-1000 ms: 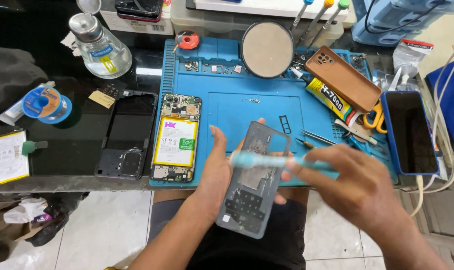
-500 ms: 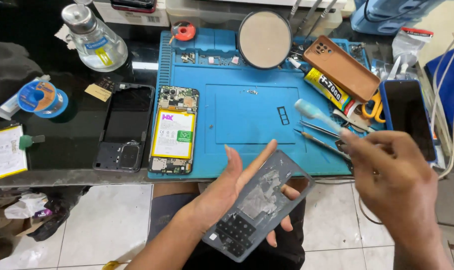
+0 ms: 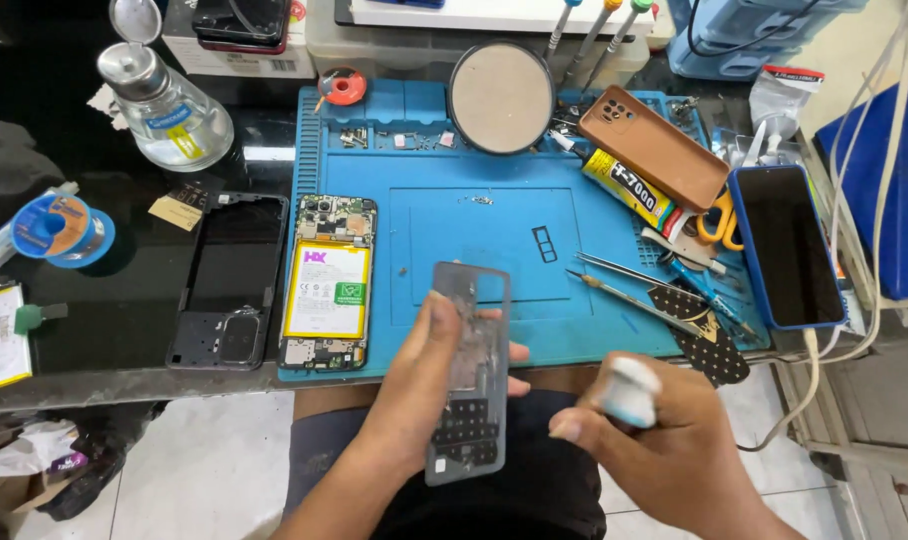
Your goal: Cleaning adhesive residue and dirt from a mobile phone back panel using a scraper, toothbrush, and cloth.
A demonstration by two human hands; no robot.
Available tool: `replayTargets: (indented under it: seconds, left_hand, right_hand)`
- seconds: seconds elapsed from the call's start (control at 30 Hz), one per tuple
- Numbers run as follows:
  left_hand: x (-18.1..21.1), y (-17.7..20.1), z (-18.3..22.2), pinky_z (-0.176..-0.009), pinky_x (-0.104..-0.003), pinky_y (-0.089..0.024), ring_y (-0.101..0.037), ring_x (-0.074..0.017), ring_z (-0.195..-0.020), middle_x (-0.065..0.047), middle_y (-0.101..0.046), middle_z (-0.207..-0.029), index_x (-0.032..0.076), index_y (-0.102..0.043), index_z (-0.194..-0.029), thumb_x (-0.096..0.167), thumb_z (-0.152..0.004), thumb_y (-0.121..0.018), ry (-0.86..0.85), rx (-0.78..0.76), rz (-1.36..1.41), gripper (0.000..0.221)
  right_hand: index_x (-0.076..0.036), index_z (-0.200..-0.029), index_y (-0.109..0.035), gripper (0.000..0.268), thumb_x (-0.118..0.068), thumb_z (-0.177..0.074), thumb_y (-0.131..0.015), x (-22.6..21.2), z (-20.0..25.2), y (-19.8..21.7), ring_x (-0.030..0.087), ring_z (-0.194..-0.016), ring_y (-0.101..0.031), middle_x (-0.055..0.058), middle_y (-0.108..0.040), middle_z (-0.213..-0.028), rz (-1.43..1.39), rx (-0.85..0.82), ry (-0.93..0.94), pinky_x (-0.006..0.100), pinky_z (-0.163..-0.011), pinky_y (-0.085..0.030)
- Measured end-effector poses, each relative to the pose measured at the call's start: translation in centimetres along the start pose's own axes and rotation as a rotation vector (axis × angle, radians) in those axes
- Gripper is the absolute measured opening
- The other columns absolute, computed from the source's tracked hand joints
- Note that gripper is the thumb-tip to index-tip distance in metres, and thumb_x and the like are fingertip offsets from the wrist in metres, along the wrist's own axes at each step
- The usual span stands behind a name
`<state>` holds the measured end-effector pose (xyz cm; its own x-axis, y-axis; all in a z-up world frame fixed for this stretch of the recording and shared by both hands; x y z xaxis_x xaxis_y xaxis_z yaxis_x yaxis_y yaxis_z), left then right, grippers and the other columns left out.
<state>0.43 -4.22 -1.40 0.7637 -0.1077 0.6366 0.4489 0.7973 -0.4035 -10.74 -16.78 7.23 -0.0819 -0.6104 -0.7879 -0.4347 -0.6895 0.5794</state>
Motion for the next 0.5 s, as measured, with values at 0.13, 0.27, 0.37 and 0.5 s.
replayTargets:
  seconds: [0.13, 0.27, 0.37, 0.5]
  left_hand:
    - [0.5, -0.4, -1.7, -0.102, -0.052, -0.053, -0.067, -0.0424, -0.108, -0.032, -0.069, -0.121, -0.007, -0.063, -0.135, 0.064, -0.091, -0.031, 0.009, -0.102, 0.506, 0.09]
    - [5.5, -0.7, -1.1, -0.093, -0.05, -0.058, -0.067, -0.0367, -0.11, -0.025, -0.065, -0.131, 0.025, -0.037, -0.16, 0.061, -0.1, -0.038, -0.51, -0.473, 0.599, 0.07]
    - [6.4, -1.5, -0.6, -0.097, -0.049, -0.056, -0.068, -0.0353, -0.107, -0.026, -0.065, -0.128, 0.022, -0.036, -0.161, 0.057, -0.101, -0.045, -0.544, -0.553, 0.627, 0.07]
    - [8.3, 1.3, -1.9, -0.099, -0.059, -0.053, -0.064, -0.0426, -0.108, -0.032, -0.063, -0.127, 0.009, -0.051, -0.149, 0.057, -0.096, -0.038, -0.451, -0.212, 0.725, 0.072]
  right_hand:
    - [-0.026, -0.163, -0.029, 0.103, -0.083, -0.078, -0.024, 1.9, 2.2, -2.4, 0.023, -0.082, -0.066, 0.003, -0.06, -0.102, 0.397, -0.254, -0.194, 0.045, -0.066, -0.055]
    - [-0.022, -0.142, -0.062, 0.047, -0.008, -0.097, -0.06, -1.1, 1.1, -0.9, 0.016, -0.072, -0.06, 0.007, -0.057, -0.105, 0.246, -0.111, 0.15, 0.03, -0.07, -0.051]
    - [-0.015, -0.143, -0.06, 0.045, -0.008, -0.099, -0.059, -1.3, 1.0, -1.2, 0.02, -0.08, -0.061, 0.007, -0.056, -0.101, 0.315, -0.115, 0.288, 0.031, -0.077, -0.052]
    - [-0.046, -0.154, -0.043, 0.07, -0.015, -0.094, -0.062, 2.7, 4.4, -1.2, 0.019, -0.072, -0.071, 0.003, -0.064, -0.109, 0.501, -0.535, 0.29, 0.037, -0.05, -0.053]
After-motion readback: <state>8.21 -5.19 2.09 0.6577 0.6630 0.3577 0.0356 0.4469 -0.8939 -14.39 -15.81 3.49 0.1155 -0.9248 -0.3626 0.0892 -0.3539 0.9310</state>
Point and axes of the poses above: each hand's wrist, its own z-axis away from the middle knuckle, its own y-axis out of the back of the hand, x = y × z, the point moved 9 cm from there along -z, towards the middle knuckle
